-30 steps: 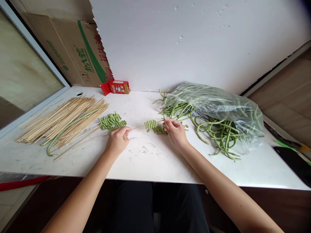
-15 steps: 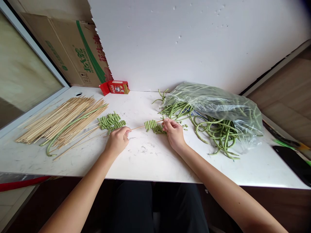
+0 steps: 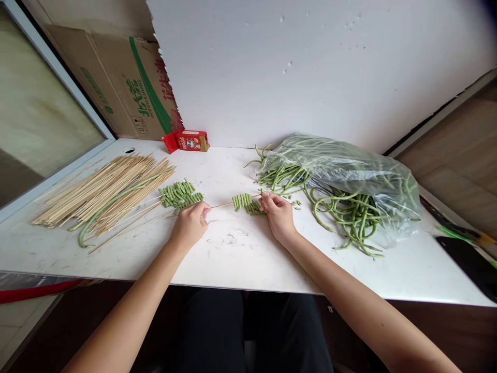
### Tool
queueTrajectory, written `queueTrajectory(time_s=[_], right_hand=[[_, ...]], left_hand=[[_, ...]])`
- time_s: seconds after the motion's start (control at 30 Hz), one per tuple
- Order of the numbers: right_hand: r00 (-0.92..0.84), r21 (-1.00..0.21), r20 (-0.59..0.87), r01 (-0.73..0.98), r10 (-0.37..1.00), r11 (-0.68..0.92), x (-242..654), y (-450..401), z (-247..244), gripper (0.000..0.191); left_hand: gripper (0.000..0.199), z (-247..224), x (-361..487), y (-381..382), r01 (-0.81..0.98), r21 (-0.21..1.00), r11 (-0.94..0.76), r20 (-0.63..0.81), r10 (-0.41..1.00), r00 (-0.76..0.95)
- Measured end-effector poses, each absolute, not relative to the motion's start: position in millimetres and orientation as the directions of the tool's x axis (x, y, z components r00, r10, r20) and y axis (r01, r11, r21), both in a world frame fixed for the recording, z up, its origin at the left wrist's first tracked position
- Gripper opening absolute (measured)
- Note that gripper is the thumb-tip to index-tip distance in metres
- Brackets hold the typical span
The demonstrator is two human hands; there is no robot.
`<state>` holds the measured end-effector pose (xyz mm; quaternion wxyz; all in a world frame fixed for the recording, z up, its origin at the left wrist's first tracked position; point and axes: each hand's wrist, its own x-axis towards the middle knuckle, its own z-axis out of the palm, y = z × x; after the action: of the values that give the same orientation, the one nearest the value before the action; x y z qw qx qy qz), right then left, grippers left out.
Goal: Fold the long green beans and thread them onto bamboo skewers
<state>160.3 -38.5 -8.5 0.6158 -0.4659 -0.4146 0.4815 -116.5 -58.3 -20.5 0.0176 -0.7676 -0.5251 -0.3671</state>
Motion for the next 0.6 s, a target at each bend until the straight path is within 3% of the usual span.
queueTrajectory(time_s=[0.6], right_hand=[[0.175,-0.969,0.086,-0.216,0.981,0.124,161.1,-43.1,2.7,0.038]], left_hand=[[0.034,-18.1,-116.0,-59.1,0.79,0.345,-0.507,0.641,0.742,0.196]])
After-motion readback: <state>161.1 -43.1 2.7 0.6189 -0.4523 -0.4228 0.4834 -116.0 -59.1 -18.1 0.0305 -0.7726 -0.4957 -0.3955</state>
